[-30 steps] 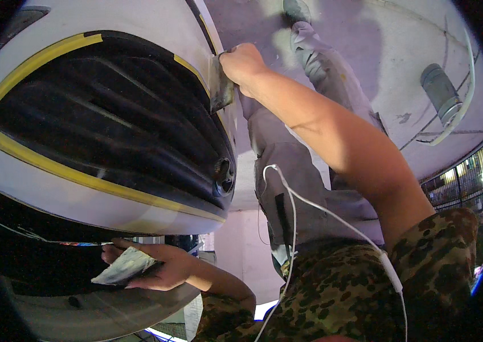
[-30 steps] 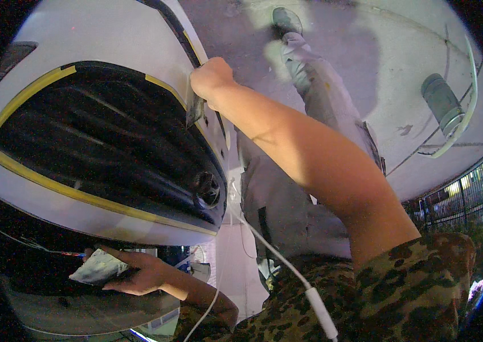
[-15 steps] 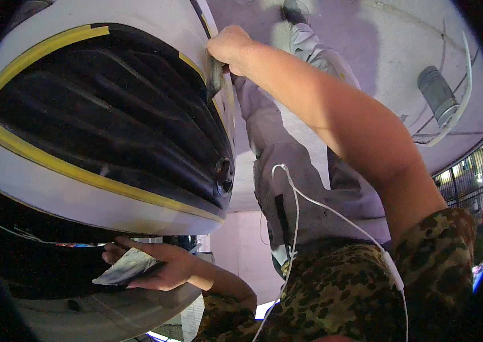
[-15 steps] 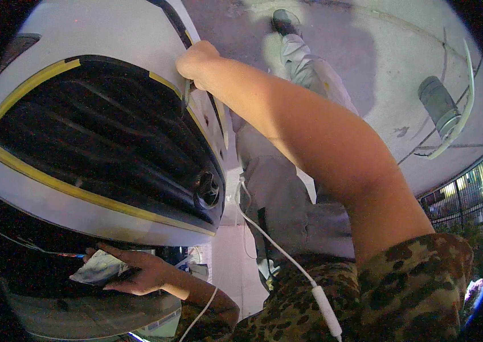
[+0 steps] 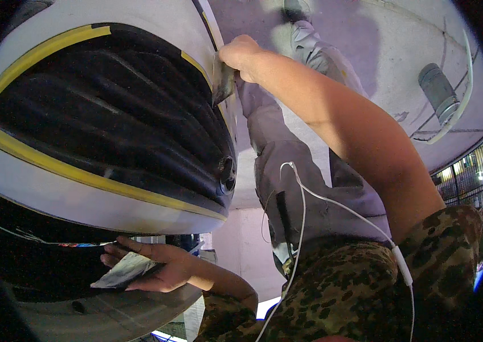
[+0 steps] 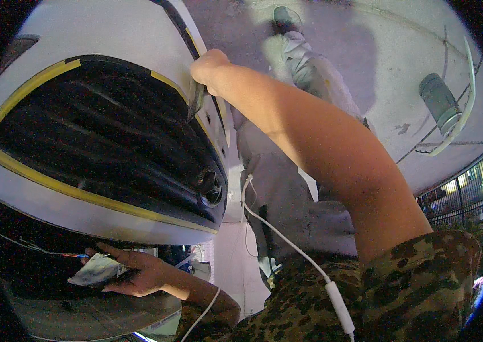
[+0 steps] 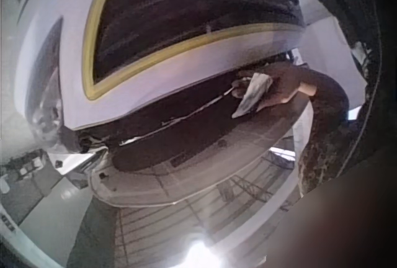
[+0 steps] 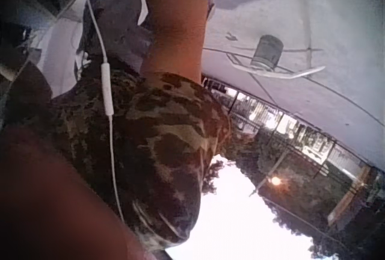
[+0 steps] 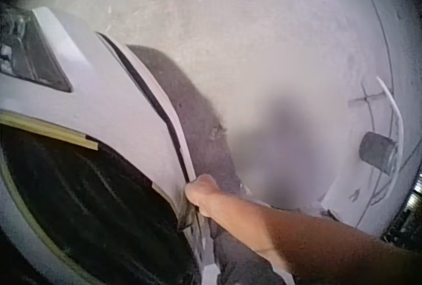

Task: The person applies body filler to the front bumper of a white car using a metal spreader and a small plastic scraper. They smooth the filler along the bumper edge and then scrape excess material from the tools.

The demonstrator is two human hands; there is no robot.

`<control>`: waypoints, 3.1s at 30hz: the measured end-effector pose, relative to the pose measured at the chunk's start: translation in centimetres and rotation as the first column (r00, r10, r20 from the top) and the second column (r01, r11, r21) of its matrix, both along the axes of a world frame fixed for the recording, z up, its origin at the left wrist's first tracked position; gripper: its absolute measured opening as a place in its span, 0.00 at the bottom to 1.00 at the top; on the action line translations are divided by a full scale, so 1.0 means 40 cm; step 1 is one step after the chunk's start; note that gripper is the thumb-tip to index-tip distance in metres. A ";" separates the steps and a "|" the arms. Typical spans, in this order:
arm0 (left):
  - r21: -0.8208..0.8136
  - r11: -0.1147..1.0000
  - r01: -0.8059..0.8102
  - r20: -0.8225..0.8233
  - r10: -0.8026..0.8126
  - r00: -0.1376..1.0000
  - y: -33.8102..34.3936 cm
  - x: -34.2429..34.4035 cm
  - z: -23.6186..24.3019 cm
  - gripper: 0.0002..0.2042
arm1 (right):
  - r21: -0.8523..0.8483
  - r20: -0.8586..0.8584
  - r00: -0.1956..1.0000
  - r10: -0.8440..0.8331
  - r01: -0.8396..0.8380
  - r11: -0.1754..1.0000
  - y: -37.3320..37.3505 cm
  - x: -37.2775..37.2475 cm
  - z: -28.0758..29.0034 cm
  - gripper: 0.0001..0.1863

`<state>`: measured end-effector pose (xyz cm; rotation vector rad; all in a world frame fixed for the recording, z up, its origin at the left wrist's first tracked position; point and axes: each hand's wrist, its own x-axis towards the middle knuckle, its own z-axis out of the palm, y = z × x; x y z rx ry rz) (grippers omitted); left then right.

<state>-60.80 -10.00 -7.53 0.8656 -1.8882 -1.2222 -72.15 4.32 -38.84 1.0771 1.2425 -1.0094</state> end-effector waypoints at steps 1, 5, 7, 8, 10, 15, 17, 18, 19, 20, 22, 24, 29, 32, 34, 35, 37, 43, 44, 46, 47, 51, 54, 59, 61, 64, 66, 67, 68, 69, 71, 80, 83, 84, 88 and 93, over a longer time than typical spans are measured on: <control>0.008 1.000 0.011 -0.005 -0.011 1.000 0.001 -0.005 -0.003 0.38 | 0.008 0.008 1.000 0.004 -0.004 1.000 -0.004 -0.001 0.001 0.17; 0.073 0.997 0.035 -0.042 -0.032 0.999 0.010 -0.009 -0.004 0.37 | -0.035 0.047 0.998 -0.044 0.045 0.998 -0.009 -0.021 0.005 0.15; 0.099 0.995 0.033 -0.068 -0.026 0.997 0.003 -0.005 -0.008 0.37 | -0.037 0.037 0.999 0.002 0.000 0.999 -0.011 -0.031 0.008 0.15; 0.100 0.995 0.032 -0.080 -0.024 0.996 0.002 -0.002 -0.010 0.38 | -0.039 0.034 0.999 0.022 -0.021 0.999 -0.015 -0.035 0.009 0.15; -0.100 0.988 0.119 0.103 -0.109 0.989 -0.007 0.001 -0.015 0.38 | -0.074 0.028 1.000 0.010 -0.008 0.997 -0.024 -0.042 0.012 0.14; 0.076 0.997 0.018 -0.119 -0.008 0.993 0.000 0.004 -0.023 0.37 | -0.072 0.031 0.999 0.019 -0.017 0.997 -0.051 -0.060 0.015 0.12; 0.157 0.982 0.106 -0.171 -0.078 0.982 0.003 0.002 -0.019 0.36 | -0.077 0.029 0.999 0.023 -0.020 0.997 -0.059 -0.069 0.019 0.12; 0.196 0.969 0.150 -0.199 -0.110 0.974 0.002 0.001 -0.016 0.36 | -0.088 0.015 1.000 0.023 -0.022 0.996 -0.062 -0.075 0.022 0.12; 0.194 0.970 0.149 -0.184 -0.113 0.976 0.001 0.002 -0.014 0.36 | -0.103 0.015 1.000 0.021 -0.019 0.994 -0.065 -0.081 0.024 0.13; 0.168 0.975 0.144 -0.149 -0.119 0.982 -0.002 0.002 -0.011 0.36 | -0.105 0.026 0.999 0.018 -0.015 0.994 -0.068 -0.088 0.027 0.13; 0.056 0.992 0.112 -0.027 -0.111 0.993 -0.011 0.005 -0.007 0.35 | -0.105 0.012 1.000 0.024 -0.023 0.994 -0.075 -0.100 0.032 0.14; -0.100 0.987 0.127 0.130 -0.114 0.985 -0.021 0.010 -0.005 0.35 | -0.079 -0.011 1.000 0.025 -0.026 0.997 -0.082 -0.110 0.032 0.15; -0.467 0.803 0.371 0.530 -0.082 0.844 -0.038 0.019 -0.003 0.35 | -0.036 -0.015 0.999 0.047 -0.047 0.998 -0.098 -0.137 -0.001 0.16; -0.494 0.777 0.391 0.536 -0.082 0.840 -0.036 0.024 -0.001 0.34 | -0.046 -0.143 0.984 0.102 -0.110 0.993 -0.097 -0.169 -0.035 0.14; -0.491 0.781 0.386 0.516 -0.097 0.851 -0.036 0.024 -0.001 0.34 | 0.028 -0.314 0.921 0.230 -0.233 0.972 -0.080 -0.181 -0.047 0.14; -0.487 0.784 0.384 0.512 -0.100 0.853 -0.036 0.024 0.001 0.33 | -0.017 -0.278 0.948 0.155 -0.166 0.986 -0.058 -0.180 -0.048 0.14; -0.486 0.776 0.401 0.534 -0.099 0.839 -0.036 0.019 0.009 0.33 | -0.022 -0.247 0.969 -0.004 -0.002 1.000 -0.024 -0.157 -0.035 0.13; 0.239 0.961 0.140 -0.169 -0.101 0.980 -0.006 0.007 0.022 0.30 | -0.008 -0.074 0.997 0.037 -0.038 0.999 0.021 -0.052 0.012 0.14; 0.226 0.965 0.136 -0.158 -0.102 0.982 -0.003 0.006 0.021 0.30 | -0.008 -0.001 1.000 -0.026 0.026 1.000 0.015 -0.041 0.016 0.14; 0.198 0.972 0.130 -0.141 -0.104 0.985 -0.002 0.007 0.016 0.29 | -0.040 0.002 0.999 -0.038 0.038 0.998 -0.002 -0.034 0.018 0.14; 0.183 0.975 0.127 -0.131 -0.104 0.986 -0.003 0.008 0.013 0.29 | -0.047 0.003 0.999 -0.042 0.042 0.998 -0.009 -0.032 0.020 0.13; -0.448 0.835 0.319 0.465 -0.087 0.881 -0.020 0.011 -0.001 0.28 | -0.037 0.019 0.997 -0.068 0.069 0.997 -0.029 -0.029 0.027 0.13; -0.454 0.817 0.356 0.531 -0.073 0.844 -0.020 0.010 -0.003 0.30 | -0.056 -0.011 0.998 -0.054 0.053 0.997 -0.040 -0.034 0.027 0.14; 0.198 0.978 0.067 -0.154 -0.037 0.987 0.011 0.000 -0.002 0.27 | -0.065 0.036 0.997 -0.069 0.071 0.995 -0.063 -0.063 0.008 0.15; 0.154 0.987 0.040 -0.119 -0.022 0.993 0.013 -0.006 -0.004 0.27 | -0.071 0.031 0.998 -0.060 0.062 0.996 -0.069 -0.076 0.005 0.16; 0.064 0.997 0.037 -0.046 -0.034 0.998 0.007 -0.008 -0.008 0.27 | -0.056 0.021 0.999 -0.041 0.042 0.998 -0.077 -0.096 0.009 0.17; -0.012 0.998 0.056 0.029 -0.055 0.998 0.003 -0.004 -0.010 0.27 | -0.070 0.024 0.999 -0.028 0.029 0.997 -0.081 -0.110 0.011 0.17; -0.098 0.992 0.083 0.100 -0.074 0.992 -0.002 -0.002 -0.012 0.27 | -0.092 0.028 0.999 -0.021 0.023 0.995 -0.080 -0.116 0.011 0.17; -0.170 0.979 0.111 0.167 -0.082 0.982 -0.005 0.000 -0.013 0.27 | -0.114 0.033 0.999 -0.013 0.017 0.993 -0.081 -0.120 0.009 0.17; -0.245 0.959 0.145 0.235 -0.086 0.968 -0.008 0.002 -0.013 0.27 | -0.102 0.012 1.000 -0.017 0.018 0.995 -0.081 -0.120 0.005 0.17; -0.354 0.913 0.204 0.333 -0.080 0.939 -0.014 0.005 -0.014 0.27 | -0.083 -0.025 0.999 -0.019 0.017 0.996 -0.088 -0.121 -0.012 0.16; -0.616 0.623 0.481 0.617 0.003 0.787 -0.017 -0.002 -0.018 0.27 | 0.024 -0.249 0.956 0.158 -0.157 0.987 -0.103 -0.154 -0.120 0.19; -0.257 0.957 0.133 0.184 -0.087 0.979 0.000 -0.010 0.000 0.28 | 0.037 -0.200 0.977 0.073 -0.067 0.997 -0.036 -0.112 -0.080 0.14; 0.060 0.998 0.024 -0.060 -0.020 0.998 0.004 -0.015 0.005 0.28 | 0.044 -0.161 0.986 0.047 -0.041 0.998 -0.005 -0.088 -0.061 0.14; -0.296 0.950 0.103 0.215 -0.039 0.976 -0.001 -0.031 -0.008 0.29 | 0.018 -0.032 0.999 -0.019 0.020 1.000 0.004 -0.039 -0.020 0.16; -0.461 0.870 0.172 0.344 -0.003 0.939 0.002 -0.035 -0.011 0.28 | -0.025 0.021 0.999 -0.031 0.031 0.999 -0.030 -0.035 -0.007 0.16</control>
